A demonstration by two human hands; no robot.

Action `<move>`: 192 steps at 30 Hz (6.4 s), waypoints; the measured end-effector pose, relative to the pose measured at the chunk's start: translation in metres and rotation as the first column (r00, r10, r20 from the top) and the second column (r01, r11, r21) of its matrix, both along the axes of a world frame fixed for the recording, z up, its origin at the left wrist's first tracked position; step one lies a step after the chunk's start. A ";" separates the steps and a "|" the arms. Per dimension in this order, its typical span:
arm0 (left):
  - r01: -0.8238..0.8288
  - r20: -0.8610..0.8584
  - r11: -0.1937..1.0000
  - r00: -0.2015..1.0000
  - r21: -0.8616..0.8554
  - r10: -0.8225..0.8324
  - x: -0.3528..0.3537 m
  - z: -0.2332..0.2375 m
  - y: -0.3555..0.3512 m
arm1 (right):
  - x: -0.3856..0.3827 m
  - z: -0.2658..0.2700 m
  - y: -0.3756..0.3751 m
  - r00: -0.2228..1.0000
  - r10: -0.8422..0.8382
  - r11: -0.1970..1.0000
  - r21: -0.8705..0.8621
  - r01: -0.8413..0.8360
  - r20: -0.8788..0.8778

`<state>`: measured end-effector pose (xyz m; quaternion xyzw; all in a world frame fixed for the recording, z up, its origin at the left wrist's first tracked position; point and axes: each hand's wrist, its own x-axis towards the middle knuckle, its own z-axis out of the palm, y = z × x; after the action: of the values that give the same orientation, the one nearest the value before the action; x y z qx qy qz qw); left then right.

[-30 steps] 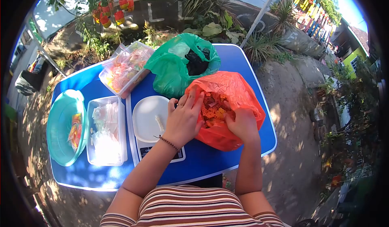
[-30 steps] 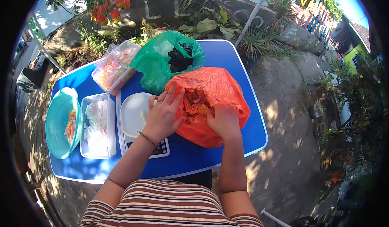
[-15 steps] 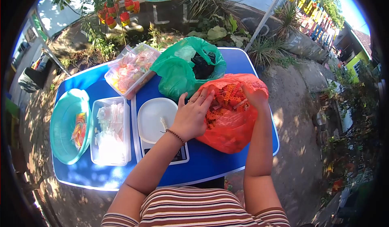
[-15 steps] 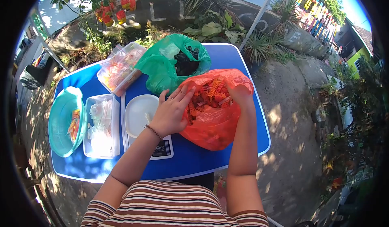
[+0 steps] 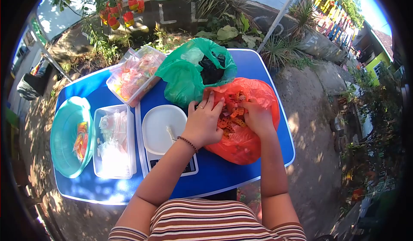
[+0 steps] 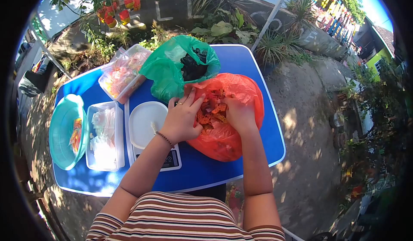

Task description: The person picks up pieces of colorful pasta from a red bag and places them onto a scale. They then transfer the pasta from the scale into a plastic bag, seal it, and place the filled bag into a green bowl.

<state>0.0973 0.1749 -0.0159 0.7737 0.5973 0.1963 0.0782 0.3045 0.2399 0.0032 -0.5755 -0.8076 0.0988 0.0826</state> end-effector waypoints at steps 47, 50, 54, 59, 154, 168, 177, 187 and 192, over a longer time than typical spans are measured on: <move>0.200 0.241 0.933 0.930 0.299 -0.277 -0.021 -0.016 -0.081 | -0.036 -0.005 -0.080 0.912 0.024 0.990 0.139 0.036 -0.410; 0.154 0.229 0.942 0.946 0.299 -0.228 -0.011 -0.013 -0.065 | -0.022 0.014 -0.096 0.959 -0.070 0.991 0.091 0.099 -0.273; 0.049 0.147 0.967 0.985 0.252 -0.088 0.005 -0.010 -0.054 | -0.001 0.027 -0.107 0.967 -0.195 0.979 0.023 0.202 -0.166; 0.024 0.070 0.984 0.997 0.178 -0.037 0.013 -0.014 -0.050 | 0.023 0.026 -0.104 0.959 -0.271 0.961 0.024 0.274 -0.083; 0.191 0.306 0.957 0.918 0.216 -0.252 -0.020 -0.007 -0.105 | -0.020 0.011 -0.102 0.595 0.039 0.985 0.131 0.113 -0.803; -0.485 0.166 0.858 0.872 0.167 0.460 -0.094 -0.006 -0.133 | -0.151 -0.034 -0.120 0.608 0.547 0.837 0.403 -0.370 -0.576; -0.394 0.219 0.900 0.910 0.188 0.352 -0.086 -0.006 -0.126 | -0.073 0.001 -0.085 0.836 0.196 0.905 0.423 0.048 -0.512; -0.355 0.280 0.912 0.914 0.205 0.293 -0.073 -0.002 -0.116 | -0.022 -0.006 -0.069 0.984 -0.045 0.963 0.254 0.089 -0.172; -0.380 0.320 0.907 0.895 0.183 0.310 -0.081 -0.004 -0.118 | -0.020 -0.005 -0.072 0.904 0.010 0.950 0.287 0.126 -0.427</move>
<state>0.0163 0.0572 -0.0196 0.6219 0.6801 0.3869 0.0323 0.2845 0.1683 -0.0017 -0.5444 -0.7580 0.0915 0.3473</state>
